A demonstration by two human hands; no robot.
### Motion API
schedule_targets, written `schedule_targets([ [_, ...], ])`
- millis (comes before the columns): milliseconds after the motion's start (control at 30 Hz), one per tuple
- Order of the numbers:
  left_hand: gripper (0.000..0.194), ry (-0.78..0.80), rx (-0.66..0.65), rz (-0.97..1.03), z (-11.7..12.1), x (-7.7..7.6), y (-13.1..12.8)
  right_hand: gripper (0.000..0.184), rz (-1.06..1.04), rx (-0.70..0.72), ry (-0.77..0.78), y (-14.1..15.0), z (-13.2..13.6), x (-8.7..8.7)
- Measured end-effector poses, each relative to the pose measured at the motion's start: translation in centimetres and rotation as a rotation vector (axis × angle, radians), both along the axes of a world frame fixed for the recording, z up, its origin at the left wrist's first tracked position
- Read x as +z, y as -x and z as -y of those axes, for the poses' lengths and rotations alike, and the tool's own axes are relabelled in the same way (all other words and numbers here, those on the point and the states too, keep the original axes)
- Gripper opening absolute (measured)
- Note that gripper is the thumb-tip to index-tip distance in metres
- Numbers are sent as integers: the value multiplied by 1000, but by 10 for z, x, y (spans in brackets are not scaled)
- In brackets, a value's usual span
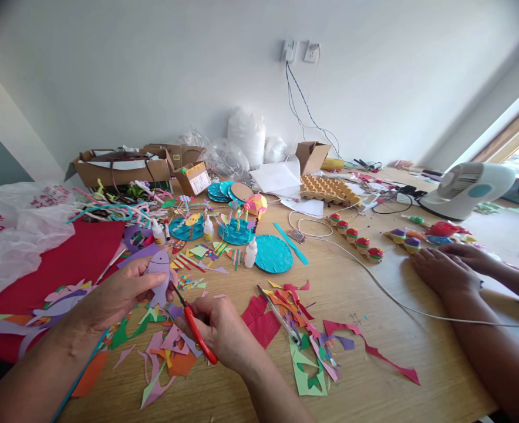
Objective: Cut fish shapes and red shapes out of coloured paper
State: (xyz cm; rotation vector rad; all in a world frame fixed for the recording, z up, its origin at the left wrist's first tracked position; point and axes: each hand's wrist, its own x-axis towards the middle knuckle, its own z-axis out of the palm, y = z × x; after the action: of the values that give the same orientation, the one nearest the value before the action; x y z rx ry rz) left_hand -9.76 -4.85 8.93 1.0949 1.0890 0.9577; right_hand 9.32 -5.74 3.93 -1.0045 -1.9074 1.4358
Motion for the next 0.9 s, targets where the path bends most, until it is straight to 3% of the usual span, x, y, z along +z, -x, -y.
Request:
schedule_targets([
  [500, 13, 13, -9, -25, 1, 2, 0, 51, 91, -36, -183, 0, -2, -1],
  [900, 15, 4, 18, -44, 2, 1, 2, 50, 93, -22, -200, -1, -2, 0],
])
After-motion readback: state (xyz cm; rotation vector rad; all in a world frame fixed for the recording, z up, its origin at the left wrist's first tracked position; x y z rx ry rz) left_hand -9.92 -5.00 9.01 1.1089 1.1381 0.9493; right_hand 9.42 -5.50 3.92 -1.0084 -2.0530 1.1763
